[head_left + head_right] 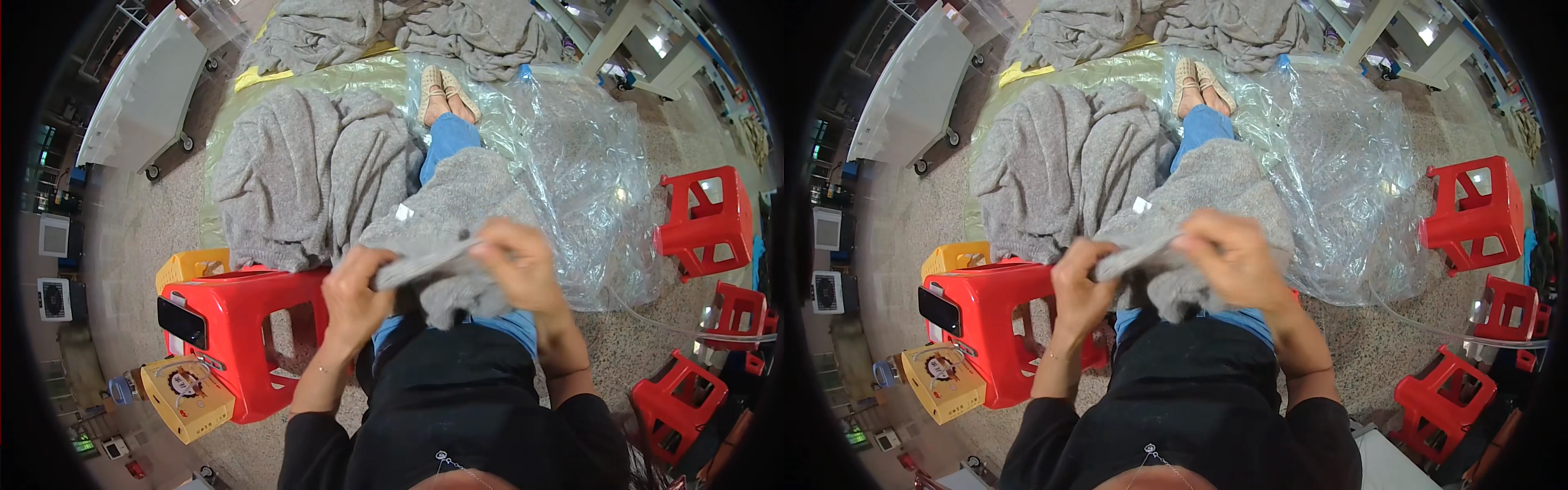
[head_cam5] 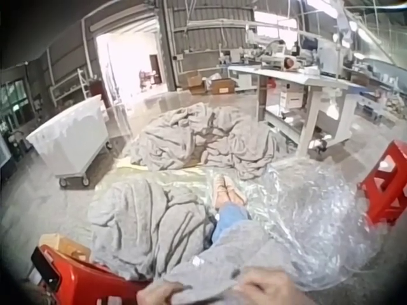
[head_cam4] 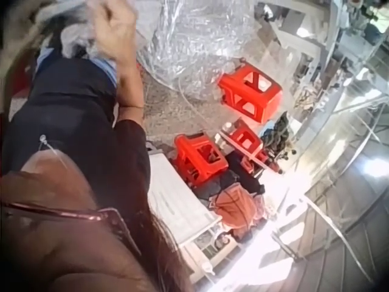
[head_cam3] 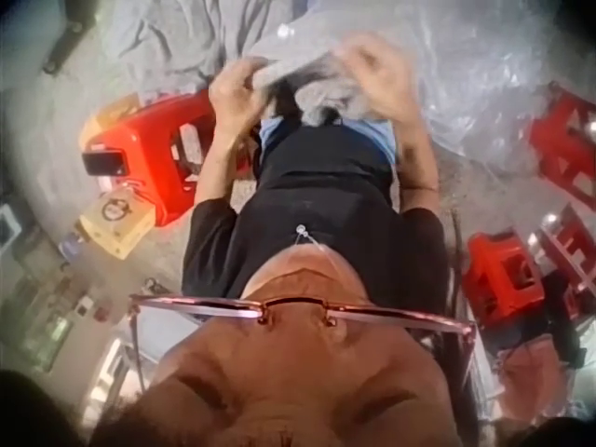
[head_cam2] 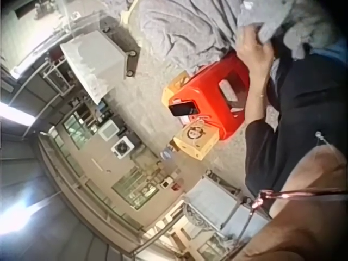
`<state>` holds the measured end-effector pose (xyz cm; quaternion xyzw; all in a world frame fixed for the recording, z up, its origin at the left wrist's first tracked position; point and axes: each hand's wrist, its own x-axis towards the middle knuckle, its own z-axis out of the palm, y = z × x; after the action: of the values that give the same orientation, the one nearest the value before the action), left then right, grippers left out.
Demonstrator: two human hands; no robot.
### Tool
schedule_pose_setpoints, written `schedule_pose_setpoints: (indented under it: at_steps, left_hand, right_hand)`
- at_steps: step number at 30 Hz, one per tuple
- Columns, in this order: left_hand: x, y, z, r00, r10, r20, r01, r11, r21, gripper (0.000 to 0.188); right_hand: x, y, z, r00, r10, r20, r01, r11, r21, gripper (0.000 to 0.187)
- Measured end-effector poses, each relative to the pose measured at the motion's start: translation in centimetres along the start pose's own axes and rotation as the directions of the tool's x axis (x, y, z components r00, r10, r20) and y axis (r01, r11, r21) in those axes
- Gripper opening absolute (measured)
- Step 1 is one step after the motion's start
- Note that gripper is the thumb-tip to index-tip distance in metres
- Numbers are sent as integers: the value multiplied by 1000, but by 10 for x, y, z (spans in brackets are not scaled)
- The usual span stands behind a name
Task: Picking off lint and loose threads from grey fuzzy garment pieces.
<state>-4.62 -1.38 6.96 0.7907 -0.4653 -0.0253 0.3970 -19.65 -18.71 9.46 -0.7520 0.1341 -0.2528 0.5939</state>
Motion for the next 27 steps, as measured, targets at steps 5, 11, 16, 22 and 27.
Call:
schedule_pose_setpoints:
  at_steps: [5, 11, 16, 22, 27]
  left_hand:
    - [26, -7, -36, 918, -165, -361, 83, 969, -232, 28]
    - [12, -32, -91, 894, 309, 324, 246, 265, -932, 28]
    - [30, -78, -11, 861, -351, 368, 373, 928, 14, 28]
    - [39, -10, 36, 961, 86, 263, -93, 996, 14, 60]
    - [47, -6, 54, 850, 78, 521, 181, 886, -428, 43]
  right_hand:
    - [-9, -35, -46, 884, -238, -402, 204, 971, -125, 14]
    - [-28, -34, -52, 933, -3, -359, 35, 996, 82, 22]
    - [-18, 25, -31, 960, 279, -11, -273, 947, 169, 16]
    - [-21, 43, -14, 916, 375, 142, -399, 885, 239, 11]
    - [-16, 45, -8, 927, 359, 111, -376, 871, 317, 10]
